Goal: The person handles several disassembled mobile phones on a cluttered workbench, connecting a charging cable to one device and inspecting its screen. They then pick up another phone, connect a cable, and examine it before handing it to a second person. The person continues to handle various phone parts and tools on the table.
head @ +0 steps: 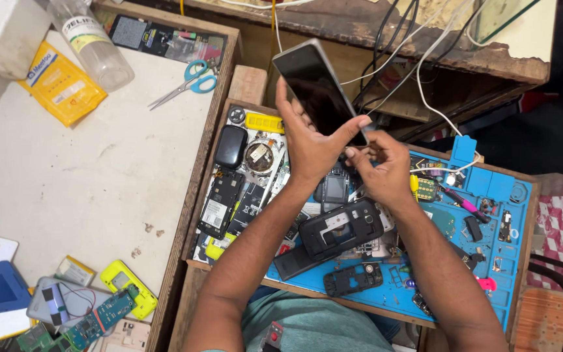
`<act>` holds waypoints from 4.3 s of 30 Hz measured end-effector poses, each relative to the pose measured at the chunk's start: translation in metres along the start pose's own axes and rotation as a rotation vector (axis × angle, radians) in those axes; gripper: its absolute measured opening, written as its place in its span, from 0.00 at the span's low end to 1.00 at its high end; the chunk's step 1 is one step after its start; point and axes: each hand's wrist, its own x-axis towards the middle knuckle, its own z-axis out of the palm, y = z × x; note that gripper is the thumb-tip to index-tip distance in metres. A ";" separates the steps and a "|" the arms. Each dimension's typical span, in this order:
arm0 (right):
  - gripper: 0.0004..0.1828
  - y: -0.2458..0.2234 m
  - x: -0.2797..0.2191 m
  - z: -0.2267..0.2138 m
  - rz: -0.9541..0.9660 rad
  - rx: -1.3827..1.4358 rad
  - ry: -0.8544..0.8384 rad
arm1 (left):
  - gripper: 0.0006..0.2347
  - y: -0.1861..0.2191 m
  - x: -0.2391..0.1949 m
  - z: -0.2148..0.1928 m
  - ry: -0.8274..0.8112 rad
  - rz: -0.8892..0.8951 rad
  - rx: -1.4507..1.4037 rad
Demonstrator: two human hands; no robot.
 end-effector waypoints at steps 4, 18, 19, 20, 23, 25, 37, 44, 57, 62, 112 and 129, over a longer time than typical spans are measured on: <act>0.07 0.006 0.003 -0.012 0.087 0.161 -0.073 | 0.34 -0.012 0.006 -0.006 -0.033 -0.047 -0.225; 0.08 -0.003 0.012 -0.018 0.216 0.116 -0.192 | 0.32 -0.012 0.013 -0.026 -0.298 -0.332 -1.055; 0.06 -0.003 0.013 -0.016 0.222 0.107 -0.175 | 0.34 -0.015 0.015 -0.024 -0.274 -0.325 -1.125; 0.06 -0.002 0.011 -0.008 0.153 0.045 -0.162 | 0.36 -0.016 0.017 -0.030 -0.258 -0.335 -1.176; 0.06 -0.008 0.005 -0.008 -0.067 -0.183 -0.108 | 0.40 -0.021 0.021 -0.038 -0.220 -0.278 -1.076; 0.07 -0.017 0.006 -0.009 -0.250 -0.361 -0.071 | 0.42 -0.022 0.022 -0.036 -0.190 -0.290 -1.008; 0.07 -0.028 0.005 0.001 -0.272 -0.440 -0.098 | 0.41 -0.018 0.020 -0.038 -0.126 -0.313 -1.008; 0.07 -0.026 0.001 0.003 -0.315 -0.456 -0.068 | 0.39 -0.018 0.018 -0.033 -0.228 -0.251 -1.113; 0.08 -0.045 0.005 -0.012 -0.541 -0.262 0.202 | 0.33 -0.013 0.007 -0.032 -0.390 -0.488 -1.083; 0.06 -0.052 0.000 -0.014 -0.311 -0.050 0.091 | 0.18 -0.035 -0.015 -0.024 -0.303 -0.571 -0.753; 0.03 -0.047 0.007 -0.017 -0.004 0.185 -0.003 | 0.29 -0.038 -0.015 -0.007 -0.198 -0.232 -0.270; 0.01 -0.066 -0.001 -0.004 -0.113 -0.091 0.116 | 0.37 -0.040 -0.017 -0.008 -0.198 -0.145 -0.143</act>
